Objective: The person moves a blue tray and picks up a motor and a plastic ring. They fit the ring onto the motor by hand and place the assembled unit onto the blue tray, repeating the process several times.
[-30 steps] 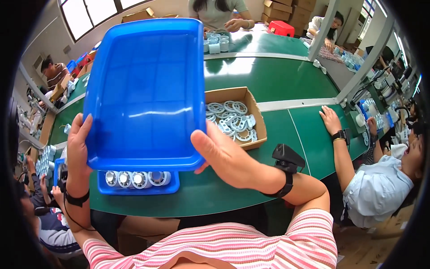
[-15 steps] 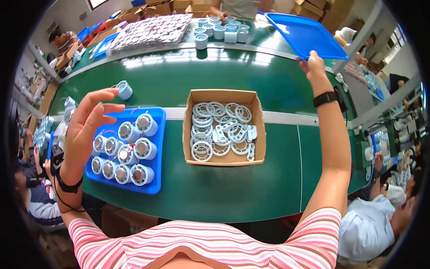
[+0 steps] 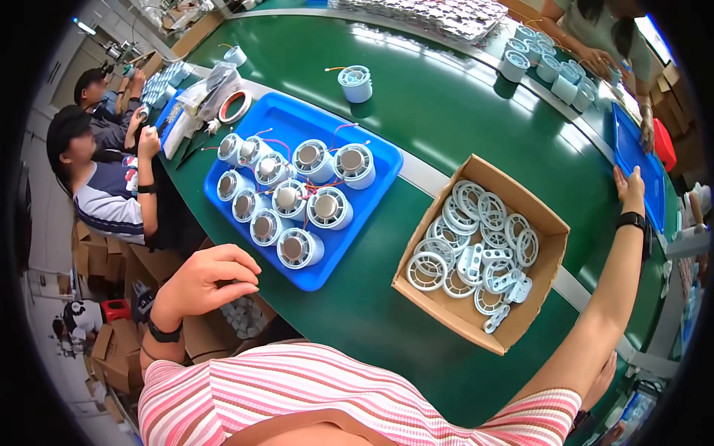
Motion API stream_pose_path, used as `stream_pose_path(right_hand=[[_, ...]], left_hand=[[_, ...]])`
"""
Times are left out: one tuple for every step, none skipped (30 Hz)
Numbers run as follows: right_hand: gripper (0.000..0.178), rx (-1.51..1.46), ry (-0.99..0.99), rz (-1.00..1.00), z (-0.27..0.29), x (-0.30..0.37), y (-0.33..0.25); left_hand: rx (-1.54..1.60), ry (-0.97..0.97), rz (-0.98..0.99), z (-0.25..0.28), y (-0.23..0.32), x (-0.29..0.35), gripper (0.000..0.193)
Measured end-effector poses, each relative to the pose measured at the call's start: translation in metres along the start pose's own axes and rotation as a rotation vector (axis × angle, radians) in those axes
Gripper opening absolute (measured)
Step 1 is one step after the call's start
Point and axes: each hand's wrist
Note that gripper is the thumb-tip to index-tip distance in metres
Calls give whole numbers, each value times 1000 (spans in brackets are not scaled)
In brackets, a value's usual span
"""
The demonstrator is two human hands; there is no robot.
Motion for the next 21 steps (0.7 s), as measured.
stream_pose_path(right_hand=[[50,54,12,-16,1,0,1],[52,109,25,-24,1,2,-1],[55,165,39,-31,1,6,2],[55,169,46,-24,14,2,-4],[55,189,6,-27,28,0,-14],[55,207,-31,-30,40,2,-26],[55,225,-64,-29,52,5,-38],[55,229,-43,-12,65,10,-51],[51,277,-110,39,56,31,-44],[48,326,-179,94,42,66,-40],[45,378,-239,160,35,101,-44],[45,383,-227,160,28,137,-47],[40,516,-301,284,17,173,-51],[35,656,-361,411,11,210,-54],[32,694,-405,492,6,246,-55],[30,733,-447,572,-1,282,-54],[29,785,-535,660,-9,320,-52],[29,847,-612,742,-13,359,-50],[29,985,-640,768,-15,397,-48],[28,1114,-683,784,-19,430,-42],[30,1309,-692,852,-20,460,-38]], left_hand=[[-12,-27,-55,-2,0,-4,5],[-18,-53,-115,-4,-1,-7,5],[-21,-50,-102,-6,-1,-10,5],[-34,-51,-169,-7,-5,-17,6],[-47,-52,-239,-8,-9,-24,7],[-59,-53,-312,-10,-13,-33,8],[-46,-59,-328,-12,-17,-44,8],[-99,5,-421,-14,-22,-56,10],[-175,66,-485,-16,-20,-66,12],[-249,130,-550,-18,-19,-74,14],[-242,124,-554,-20,-18,-87,14],[-281,192,-572,-23,-18,-104,18],[-326,263,-593,-24,-16,-119,21],[-312,257,-614,-26,-18,-133,21],[-363,270,-647,-31,-20,-149,23],[-411,287,-683,-37,-21,-165,25],[-462,304,-719,-44,-19,-175,27],[-429,287,-758,-49,-13,-182,27],[-510,172,-636,-51,-5,-189,28],[-604,58,-503,-50,0,-191,29],[-701,-52,-368,-50,3,-193,30]])
Point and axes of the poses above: each hand's wrist, its own x-axis away from the middle knuckle, its own z-axis out of the back of the hand, y = z × x, and after that the axes turned 9 degrees about y, right-handed
